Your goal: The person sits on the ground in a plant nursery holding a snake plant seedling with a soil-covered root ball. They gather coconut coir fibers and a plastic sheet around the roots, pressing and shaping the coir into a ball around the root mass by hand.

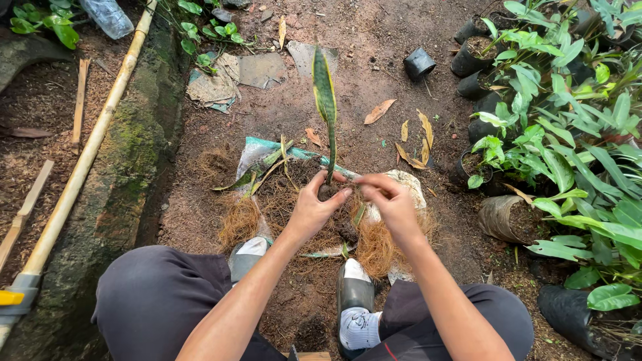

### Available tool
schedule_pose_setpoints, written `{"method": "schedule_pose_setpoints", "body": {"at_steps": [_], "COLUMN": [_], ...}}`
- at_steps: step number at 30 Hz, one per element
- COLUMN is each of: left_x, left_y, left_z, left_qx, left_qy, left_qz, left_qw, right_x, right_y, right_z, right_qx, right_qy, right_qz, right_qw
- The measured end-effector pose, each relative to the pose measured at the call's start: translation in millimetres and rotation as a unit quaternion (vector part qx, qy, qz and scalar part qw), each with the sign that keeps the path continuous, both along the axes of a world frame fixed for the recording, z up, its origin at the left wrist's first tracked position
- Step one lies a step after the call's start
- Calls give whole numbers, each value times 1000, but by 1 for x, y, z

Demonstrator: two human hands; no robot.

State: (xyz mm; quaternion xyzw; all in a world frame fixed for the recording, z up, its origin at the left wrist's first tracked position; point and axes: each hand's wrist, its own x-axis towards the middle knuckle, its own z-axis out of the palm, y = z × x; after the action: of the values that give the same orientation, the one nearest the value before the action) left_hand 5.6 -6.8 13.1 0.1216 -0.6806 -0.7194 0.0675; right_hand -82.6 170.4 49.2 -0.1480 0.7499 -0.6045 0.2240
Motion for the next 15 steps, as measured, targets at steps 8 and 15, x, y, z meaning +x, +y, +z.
{"method": "schedule_pose_setpoints", "body": {"at_steps": [8,15], "left_x": [-3,-1], "left_y": [-1,-2], "left_z": [12,16], "left_qx": [-88,-18], "left_qy": [-61,-46], "left_qz": [-25,-63], "left_qw": [994,997], "right_x": [-17,-14], "right_y": [24,19], "right_z": [14,19], "right_qx": [-15,22], "right_qy": [32,48], "right_qz": [-59,-26], "right_qw": [998,998]}}
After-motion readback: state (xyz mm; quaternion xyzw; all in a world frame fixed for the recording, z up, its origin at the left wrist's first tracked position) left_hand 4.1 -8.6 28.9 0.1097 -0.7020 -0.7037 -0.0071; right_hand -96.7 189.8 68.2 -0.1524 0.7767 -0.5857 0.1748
